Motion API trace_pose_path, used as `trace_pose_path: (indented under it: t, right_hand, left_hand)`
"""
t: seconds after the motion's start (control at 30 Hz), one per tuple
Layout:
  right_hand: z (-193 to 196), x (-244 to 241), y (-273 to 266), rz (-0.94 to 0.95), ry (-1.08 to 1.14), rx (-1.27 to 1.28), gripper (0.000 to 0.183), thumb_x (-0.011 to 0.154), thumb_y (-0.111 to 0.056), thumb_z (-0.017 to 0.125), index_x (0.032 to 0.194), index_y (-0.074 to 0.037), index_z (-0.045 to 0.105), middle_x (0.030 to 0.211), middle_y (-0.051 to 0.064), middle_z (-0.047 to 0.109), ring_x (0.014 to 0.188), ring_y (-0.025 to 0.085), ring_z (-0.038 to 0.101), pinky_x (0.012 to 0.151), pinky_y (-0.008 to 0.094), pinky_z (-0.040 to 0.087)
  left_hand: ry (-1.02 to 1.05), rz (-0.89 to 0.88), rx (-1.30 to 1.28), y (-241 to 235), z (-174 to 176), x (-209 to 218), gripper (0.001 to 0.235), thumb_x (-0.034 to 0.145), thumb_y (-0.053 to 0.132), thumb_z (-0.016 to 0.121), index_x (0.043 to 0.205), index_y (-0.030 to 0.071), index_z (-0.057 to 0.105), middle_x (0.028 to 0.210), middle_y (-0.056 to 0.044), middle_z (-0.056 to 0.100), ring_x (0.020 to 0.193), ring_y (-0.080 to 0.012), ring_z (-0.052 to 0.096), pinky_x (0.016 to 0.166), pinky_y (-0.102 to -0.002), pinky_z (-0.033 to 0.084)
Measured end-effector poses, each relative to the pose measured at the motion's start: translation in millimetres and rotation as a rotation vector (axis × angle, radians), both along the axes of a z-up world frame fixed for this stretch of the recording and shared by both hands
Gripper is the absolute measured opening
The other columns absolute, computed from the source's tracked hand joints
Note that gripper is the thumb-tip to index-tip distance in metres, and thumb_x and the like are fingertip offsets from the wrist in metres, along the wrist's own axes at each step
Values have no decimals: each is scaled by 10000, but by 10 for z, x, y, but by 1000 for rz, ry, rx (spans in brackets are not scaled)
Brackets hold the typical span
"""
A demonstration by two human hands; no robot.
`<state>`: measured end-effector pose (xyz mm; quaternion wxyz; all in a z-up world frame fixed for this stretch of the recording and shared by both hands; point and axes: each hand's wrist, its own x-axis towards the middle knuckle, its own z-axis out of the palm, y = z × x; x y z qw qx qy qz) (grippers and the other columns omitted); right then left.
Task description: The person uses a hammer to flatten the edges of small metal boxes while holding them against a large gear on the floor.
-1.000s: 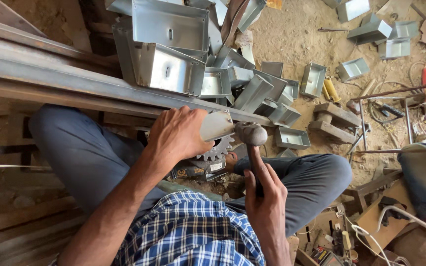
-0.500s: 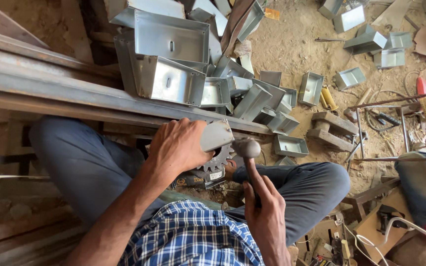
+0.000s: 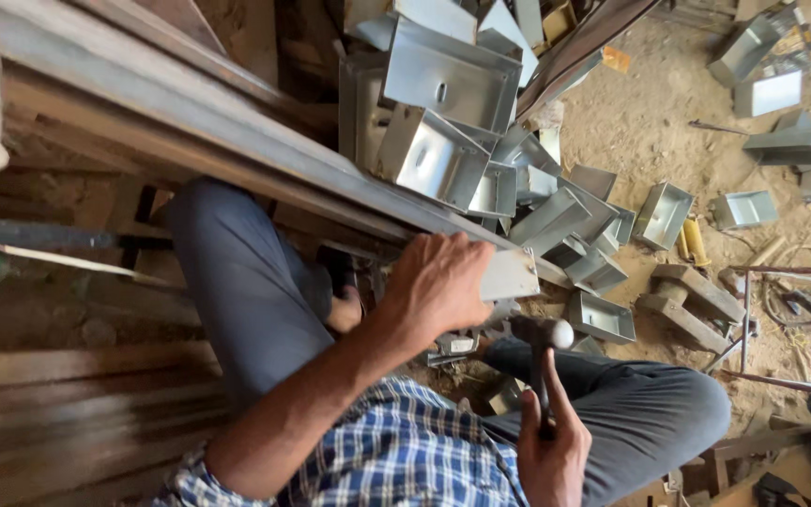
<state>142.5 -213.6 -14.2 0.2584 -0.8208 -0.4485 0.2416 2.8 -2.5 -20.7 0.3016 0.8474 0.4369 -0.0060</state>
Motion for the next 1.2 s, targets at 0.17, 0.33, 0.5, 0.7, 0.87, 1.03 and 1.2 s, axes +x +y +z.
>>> trace_pose_path:
  t: [0.17,0.33,0.5,0.7,0.87,1.03,1.2]
  right_hand:
    - [18,-94,12,-32,-42,-90,556,967,-120,634,1512,-172,536,552,123,537,446,85,363,418,293,319]
    - [80,-224,108,19,9,-26,552,946,-106,619,1491,-128,533,812,119,729,514,95,395,441,288,364]
    - [102,-289,151,208,-39,166,544,974,-54,609,1507,-70,504,1088,206,734,791,155,677,697,308,538]
    - [121,-243,199,75,27,-27,579,936,-43,635,1497,-111,512,1030,182,752,735,230,683,656,357,540]
    - [147,-202,176,176,23,83,562,941,-35,622,1489,-105,520,982,182,727,730,232,690,695,352,555]
    - [161,-157,168,214,-26,120,564,941,-47,625,1494,-101,525,949,209,696,784,322,669,759,395,534]
    - [153,-156,144,177,16,83,546,951,-63,598,1490,-109,518,949,210,676,768,340,663,728,415,528]
  left_hand:
    - [-76,56,-87,7,7,-85,395,765,229,793,1062,-6,681,830,-149,739,554,-192,694,504,-344,615]
    - [-161,60,-37,30,80,-136,435,717,285,850,997,-7,691,827,-201,741,608,-258,710,570,-397,602]
    - [-175,58,11,16,39,-122,361,726,266,834,960,20,713,817,-191,744,644,-256,726,603,-398,609]
    - [-47,2,-10,18,4,-49,372,731,255,828,959,-3,685,765,-150,717,562,-216,678,534,-373,595]
    - [-5,0,-56,20,52,-52,368,756,235,805,1009,-2,682,807,-151,729,547,-201,685,498,-352,609]
    - [-14,18,-37,31,192,-58,442,709,319,849,992,11,706,859,-198,751,683,-285,735,645,-423,614]
    - [1,32,-18,42,290,-44,480,702,361,857,1012,24,715,904,-230,753,777,-343,756,737,-462,615]
